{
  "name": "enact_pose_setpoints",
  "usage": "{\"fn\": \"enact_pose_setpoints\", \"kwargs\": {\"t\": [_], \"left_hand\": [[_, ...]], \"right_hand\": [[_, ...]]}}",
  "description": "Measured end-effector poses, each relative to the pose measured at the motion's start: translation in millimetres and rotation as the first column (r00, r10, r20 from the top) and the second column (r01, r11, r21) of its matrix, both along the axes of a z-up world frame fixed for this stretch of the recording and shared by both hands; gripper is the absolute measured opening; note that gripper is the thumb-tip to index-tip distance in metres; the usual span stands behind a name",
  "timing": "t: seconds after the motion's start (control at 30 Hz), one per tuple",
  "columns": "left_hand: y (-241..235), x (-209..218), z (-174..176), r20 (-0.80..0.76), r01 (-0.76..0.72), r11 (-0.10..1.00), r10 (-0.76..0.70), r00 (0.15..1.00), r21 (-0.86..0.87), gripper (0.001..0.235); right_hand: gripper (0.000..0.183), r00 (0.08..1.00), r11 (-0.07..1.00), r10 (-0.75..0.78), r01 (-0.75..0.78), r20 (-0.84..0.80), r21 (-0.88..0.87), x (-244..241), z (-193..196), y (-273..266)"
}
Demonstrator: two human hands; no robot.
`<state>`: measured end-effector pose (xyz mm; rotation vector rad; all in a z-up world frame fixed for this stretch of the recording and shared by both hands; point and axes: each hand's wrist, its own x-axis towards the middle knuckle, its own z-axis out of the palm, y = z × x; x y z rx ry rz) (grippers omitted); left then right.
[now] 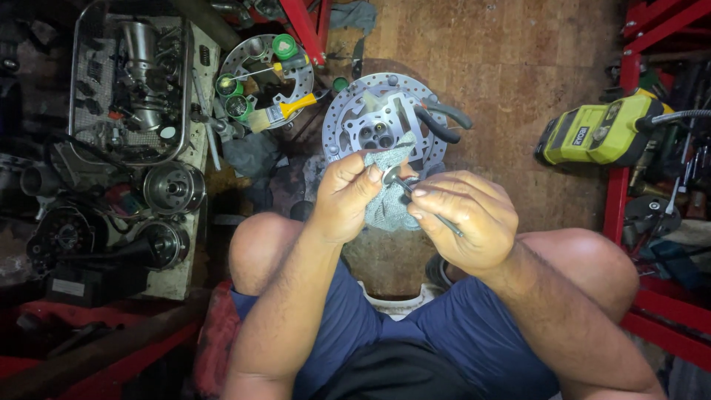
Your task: Cleaning a motorcycle cylinder head with a cloth and inspecting valves using a specialized tool
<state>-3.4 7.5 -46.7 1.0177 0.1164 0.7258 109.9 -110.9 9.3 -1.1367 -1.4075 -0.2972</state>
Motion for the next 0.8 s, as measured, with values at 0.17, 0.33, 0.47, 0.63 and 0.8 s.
{"fn": "enact_pose_setpoints", "kwargs": {"t": [0.17,0.33,0.47,0.63,0.8], "left_hand": [[1.1,1.5,-8.8,0.022,-0.009,0.999,0.010,1.000,-0.040,0.025],[0.7,2.2,-4.7,0.021,-0.033,0.999,0.034,0.999,-0.038,0.027],[6.4,0.1,-6.6,0.008,-0.063,0.996,0.062,0.998,0.057,0.027],[5.3,3.0,-12.7,0.027,-0.061,0.998,0.062,0.998,-0.017,0.027],[4.8,3.5,-11.7,0.023,-0.069,0.998,0.070,0.997,-0.011,0.028]], "right_hand": [[0.012,1.000,1.000,-0.007,0.007,0.015,-0.002,1.8,-0.9,-0.6],[0.010,0.998,1.000,-0.021,0.021,0.054,0.002,-0.1,2.7,1.2],[0.010,0.994,0.999,-0.046,0.046,0.095,0.010,-3.2,4.0,2.8],[0.011,0.990,0.998,-0.056,0.055,0.127,0.012,-5.0,3.9,2.9],[0.011,0.987,0.998,-0.064,0.062,0.148,0.014,-5.6,2.6,2.6]]}}
